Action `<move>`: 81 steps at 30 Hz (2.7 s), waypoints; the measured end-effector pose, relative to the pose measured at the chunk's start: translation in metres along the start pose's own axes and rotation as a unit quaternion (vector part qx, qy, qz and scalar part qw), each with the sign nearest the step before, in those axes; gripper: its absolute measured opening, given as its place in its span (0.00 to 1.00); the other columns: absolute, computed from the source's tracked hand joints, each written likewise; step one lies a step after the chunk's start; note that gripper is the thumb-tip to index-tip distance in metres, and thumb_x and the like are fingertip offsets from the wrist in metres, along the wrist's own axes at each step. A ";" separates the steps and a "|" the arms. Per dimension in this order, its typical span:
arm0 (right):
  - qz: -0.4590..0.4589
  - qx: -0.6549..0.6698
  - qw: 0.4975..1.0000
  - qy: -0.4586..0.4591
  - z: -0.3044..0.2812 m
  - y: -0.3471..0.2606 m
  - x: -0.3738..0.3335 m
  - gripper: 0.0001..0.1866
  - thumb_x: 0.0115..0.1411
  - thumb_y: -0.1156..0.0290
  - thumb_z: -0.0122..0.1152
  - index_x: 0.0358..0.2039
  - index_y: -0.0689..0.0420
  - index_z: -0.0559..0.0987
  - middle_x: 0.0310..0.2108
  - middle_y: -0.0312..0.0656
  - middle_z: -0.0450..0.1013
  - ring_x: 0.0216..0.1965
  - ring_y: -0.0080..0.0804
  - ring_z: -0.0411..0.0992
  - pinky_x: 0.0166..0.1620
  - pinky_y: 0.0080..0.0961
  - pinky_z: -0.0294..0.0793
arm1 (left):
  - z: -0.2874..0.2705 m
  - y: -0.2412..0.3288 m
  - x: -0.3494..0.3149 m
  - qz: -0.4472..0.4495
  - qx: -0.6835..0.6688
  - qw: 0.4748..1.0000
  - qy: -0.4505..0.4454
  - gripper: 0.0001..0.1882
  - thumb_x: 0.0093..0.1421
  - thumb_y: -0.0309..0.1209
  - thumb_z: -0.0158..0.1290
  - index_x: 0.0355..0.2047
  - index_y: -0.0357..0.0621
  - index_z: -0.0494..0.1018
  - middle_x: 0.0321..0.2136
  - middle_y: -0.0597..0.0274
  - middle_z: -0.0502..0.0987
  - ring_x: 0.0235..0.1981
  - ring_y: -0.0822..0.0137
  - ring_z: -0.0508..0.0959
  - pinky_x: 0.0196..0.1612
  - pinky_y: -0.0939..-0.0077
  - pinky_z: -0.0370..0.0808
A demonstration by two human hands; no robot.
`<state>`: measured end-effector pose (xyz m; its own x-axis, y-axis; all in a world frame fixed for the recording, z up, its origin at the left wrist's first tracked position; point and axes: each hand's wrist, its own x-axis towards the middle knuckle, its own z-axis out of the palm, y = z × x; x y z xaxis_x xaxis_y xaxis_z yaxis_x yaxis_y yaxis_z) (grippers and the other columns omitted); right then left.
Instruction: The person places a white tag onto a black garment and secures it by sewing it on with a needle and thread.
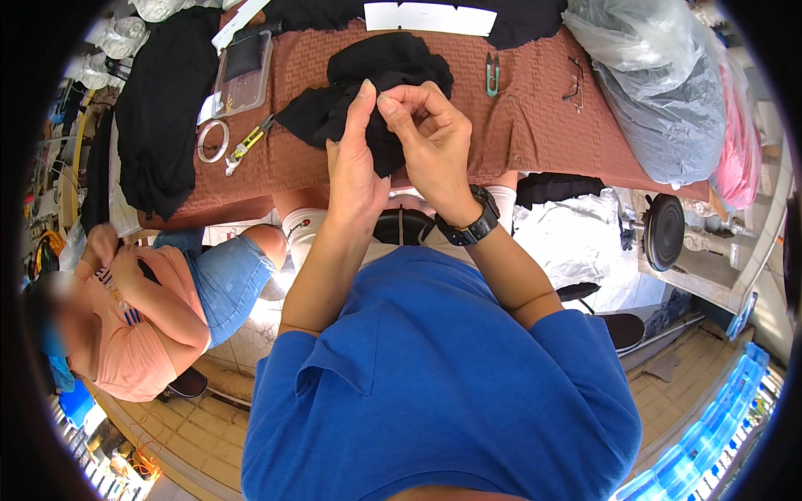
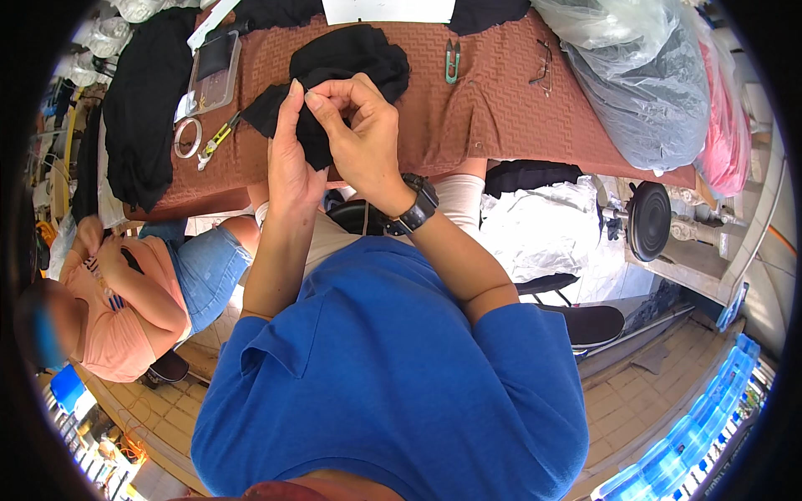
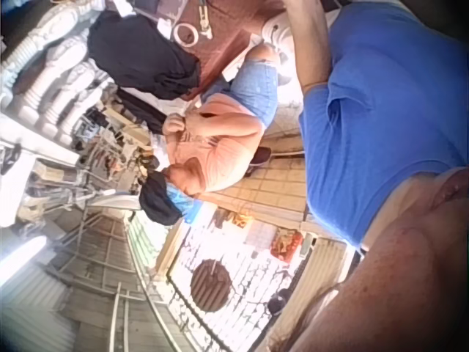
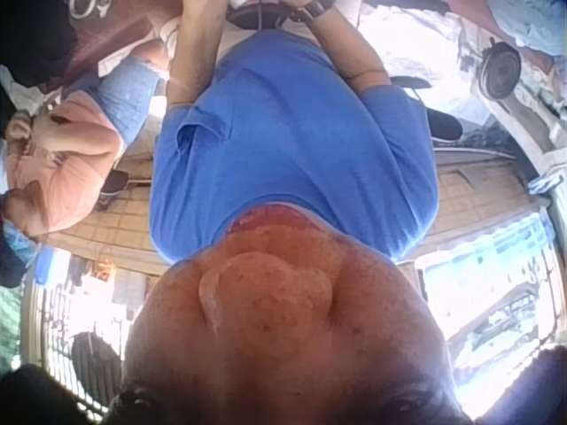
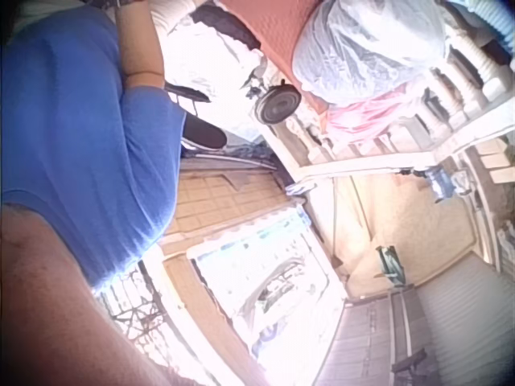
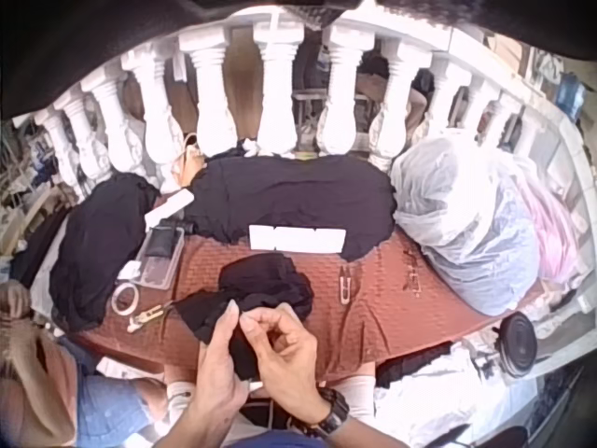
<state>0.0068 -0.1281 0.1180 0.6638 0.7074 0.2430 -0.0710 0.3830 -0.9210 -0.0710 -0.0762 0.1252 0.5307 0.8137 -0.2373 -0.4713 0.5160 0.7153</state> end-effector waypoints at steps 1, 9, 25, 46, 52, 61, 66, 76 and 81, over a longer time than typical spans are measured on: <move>0.011 0.003 1.000 0.004 0.001 -0.001 0.000 0.06 0.63 0.76 0.66 0.38 0.65 0.82 0.32 0.31 0.71 0.31 0.15 0.68 0.36 0.14 0.69 | -0.001 -0.001 0.001 0.004 0.003 1.000 -0.001 0.19 0.69 0.43 0.53 0.46 0.37 0.76 0.41 0.59 0.81 0.43 0.69 0.81 0.49 0.74 0.78; 0.024 0.046 0.999 -0.004 0.001 -0.001 0.001 0.06 0.62 0.77 0.66 0.39 0.64 0.81 0.32 0.33 0.73 0.32 0.17 0.72 0.37 0.17 0.74 | -0.002 -0.001 0.003 0.022 -0.006 1.000 -0.003 0.15 0.69 0.41 0.53 0.47 0.43 0.76 0.40 0.66 0.80 0.42 0.73 0.80 0.46 0.76 0.78; -0.218 -0.310 0.923 0.061 -0.008 -0.003 -0.010 0.08 0.50 0.76 0.71 0.32 0.60 0.82 0.32 0.40 0.65 0.36 0.35 0.66 0.37 0.31 0.66 | 0.001 -0.003 -0.004 -0.010 -0.015 1.000 0.007 0.21 0.73 0.46 0.45 0.50 0.41 0.74 0.45 0.64 0.79 0.45 0.73 0.78 0.49 0.75 0.75; -0.027 -0.109 0.994 0.021 -0.017 -0.005 0.001 0.06 0.60 0.73 0.67 0.33 0.62 0.79 0.31 0.37 0.70 0.32 0.22 0.68 0.36 0.21 0.69 | 0.002 -0.015 -0.002 0.053 0.008 0.995 0.083 0.15 0.71 0.39 0.50 0.48 0.41 0.74 0.42 0.64 0.80 0.42 0.72 0.80 0.47 0.75 0.78; -0.006 -0.148 0.987 -0.065 -0.040 -0.013 0.028 0.07 0.62 0.72 0.66 0.34 0.62 0.78 0.27 0.36 0.76 0.29 0.20 0.72 0.35 0.20 0.71 | -0.001 -0.016 -0.003 0.103 0.027 0.993 0.050 0.16 0.64 0.31 0.61 0.46 0.30 0.78 0.43 0.58 0.82 0.40 0.72 0.81 0.47 0.78 0.78; -0.158 -0.354 0.892 -0.232 -0.055 -0.038 0.055 0.05 0.61 0.77 0.60 0.36 0.64 0.78 0.32 0.48 0.76 0.33 0.48 0.74 0.38 0.36 0.73 | -0.006 -0.011 -0.003 0.130 0.119 0.984 0.021 0.11 0.58 0.25 0.65 0.39 0.31 0.82 0.37 0.60 0.83 0.37 0.75 0.81 0.44 0.82 0.77; -0.213 -0.362 0.867 -0.268 -0.050 -0.035 0.066 0.04 0.63 0.77 0.58 0.36 0.64 0.76 0.32 0.48 0.73 0.34 0.48 0.71 0.39 0.37 0.70 | -0.011 -0.013 -0.003 0.122 0.206 0.971 0.000 0.09 0.58 0.26 0.65 0.37 0.33 0.82 0.34 0.66 0.83 0.33 0.78 0.78 0.38 0.83 0.74; -0.212 -0.379 0.861 -0.264 -0.054 -0.029 0.064 0.02 0.61 0.78 0.57 0.34 0.63 0.76 0.33 0.49 0.71 0.39 0.51 0.70 0.44 0.42 0.70 | -0.010 -0.002 -0.004 0.152 0.257 0.954 -0.011 0.08 0.59 0.27 0.65 0.36 0.33 0.83 0.31 0.68 0.82 0.30 0.79 0.76 0.34 0.83 0.72; -0.237 -0.384 0.850 -0.271 -0.044 -0.035 0.062 0.02 0.61 0.78 0.57 0.33 0.62 0.76 0.32 0.48 0.71 0.38 0.51 0.70 0.42 0.42 0.71 | -0.014 -0.006 -0.001 0.142 0.274 0.951 0.002 0.08 0.60 0.27 0.64 0.36 0.33 0.82 0.32 0.67 0.82 0.30 0.79 0.76 0.35 0.83 0.72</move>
<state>0.0832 -0.1238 0.1524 0.0264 0.8312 0.5554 0.7537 0.3484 -0.5573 -0.0788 -0.0765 0.1126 0.4341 0.9008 0.0143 -0.1572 0.0601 0.9857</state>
